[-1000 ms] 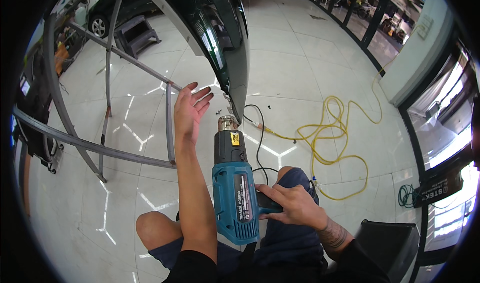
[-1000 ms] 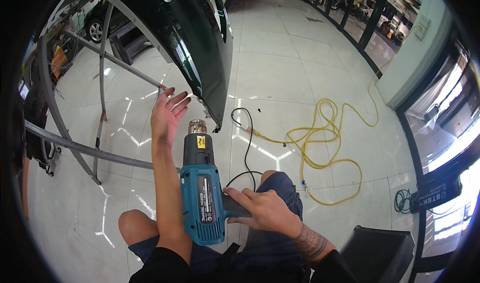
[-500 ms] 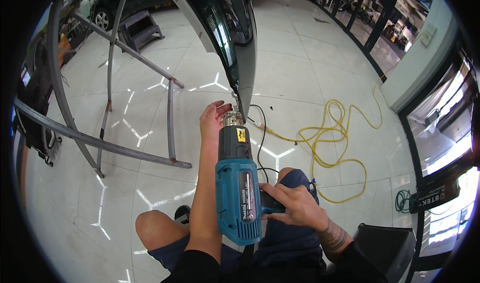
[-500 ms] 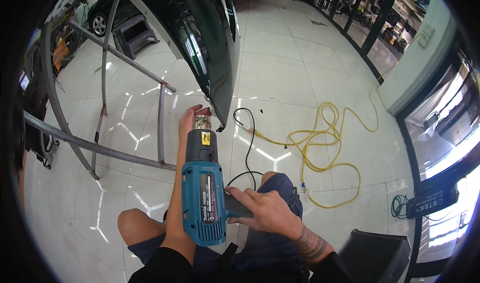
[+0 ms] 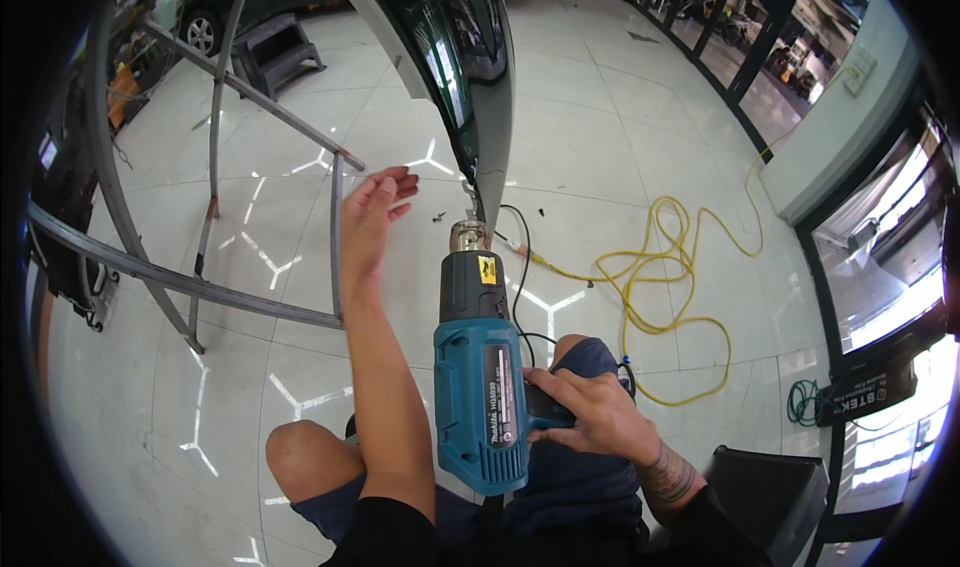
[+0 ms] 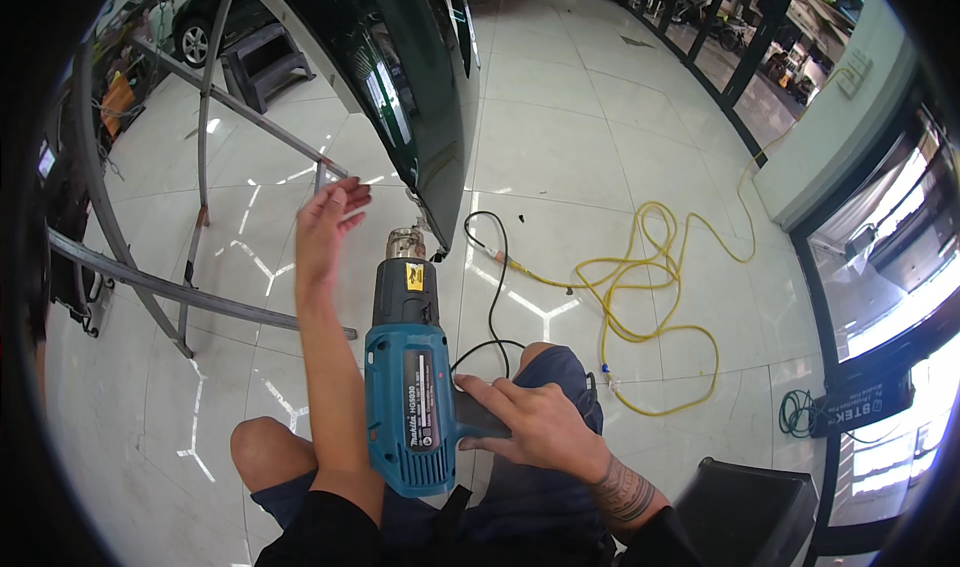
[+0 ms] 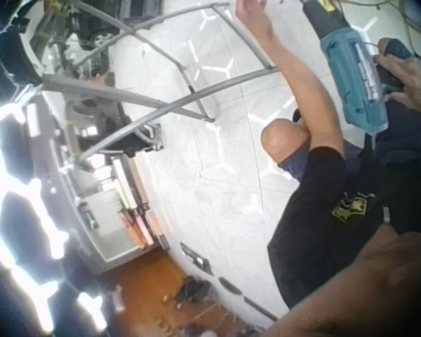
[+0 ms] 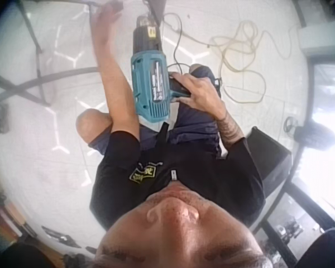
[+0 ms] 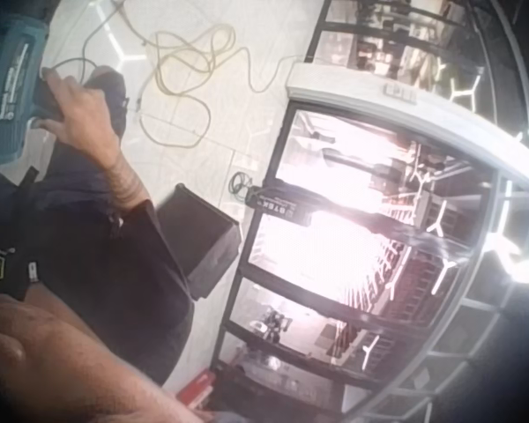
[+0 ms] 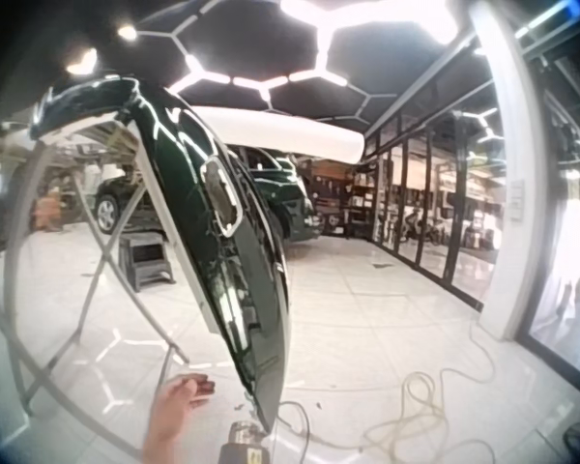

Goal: The person kneels on the floor and uses a heat gun and a plastic trim tool to remove a small black plastic piece from a green car bumper mounted on a stand. They then use the heat gun to warm the bumper's surface and a plastic tool to smooth the area.

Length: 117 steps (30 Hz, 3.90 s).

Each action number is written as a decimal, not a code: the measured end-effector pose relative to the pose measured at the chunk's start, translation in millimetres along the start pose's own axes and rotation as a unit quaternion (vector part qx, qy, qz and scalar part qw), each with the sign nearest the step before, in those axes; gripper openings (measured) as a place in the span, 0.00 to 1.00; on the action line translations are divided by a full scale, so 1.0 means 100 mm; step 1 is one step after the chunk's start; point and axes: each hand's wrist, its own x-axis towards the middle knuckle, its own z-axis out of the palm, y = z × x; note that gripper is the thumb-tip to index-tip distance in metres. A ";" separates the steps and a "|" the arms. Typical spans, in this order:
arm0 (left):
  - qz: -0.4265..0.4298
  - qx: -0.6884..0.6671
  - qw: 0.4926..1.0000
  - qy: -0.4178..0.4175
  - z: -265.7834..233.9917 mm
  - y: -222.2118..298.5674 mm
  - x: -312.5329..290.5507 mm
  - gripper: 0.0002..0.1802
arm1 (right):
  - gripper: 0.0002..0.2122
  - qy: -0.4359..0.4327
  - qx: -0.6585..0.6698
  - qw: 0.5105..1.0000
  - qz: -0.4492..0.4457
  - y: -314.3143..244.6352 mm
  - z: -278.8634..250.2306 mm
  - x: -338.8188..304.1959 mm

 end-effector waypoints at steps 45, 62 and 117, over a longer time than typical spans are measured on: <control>0.153 0.133 0.973 0.115 0.89 0.14 -0.24 0.07 | 0.09 0.115 0.259 0.958 0.033 0.99 -0.50 2.21; 0.051 -0.027 0.998 0.037 0.70 0.06 -0.13 0.21 | 0.18 0.269 -0.033 0.963 0.008 0.57 -0.22 2.35; 0.112 0.047 0.990 0.067 0.62 0.02 -0.15 0.37 | 0.26 0.265 0.299 0.917 -0.015 0.54 -0.10 2.37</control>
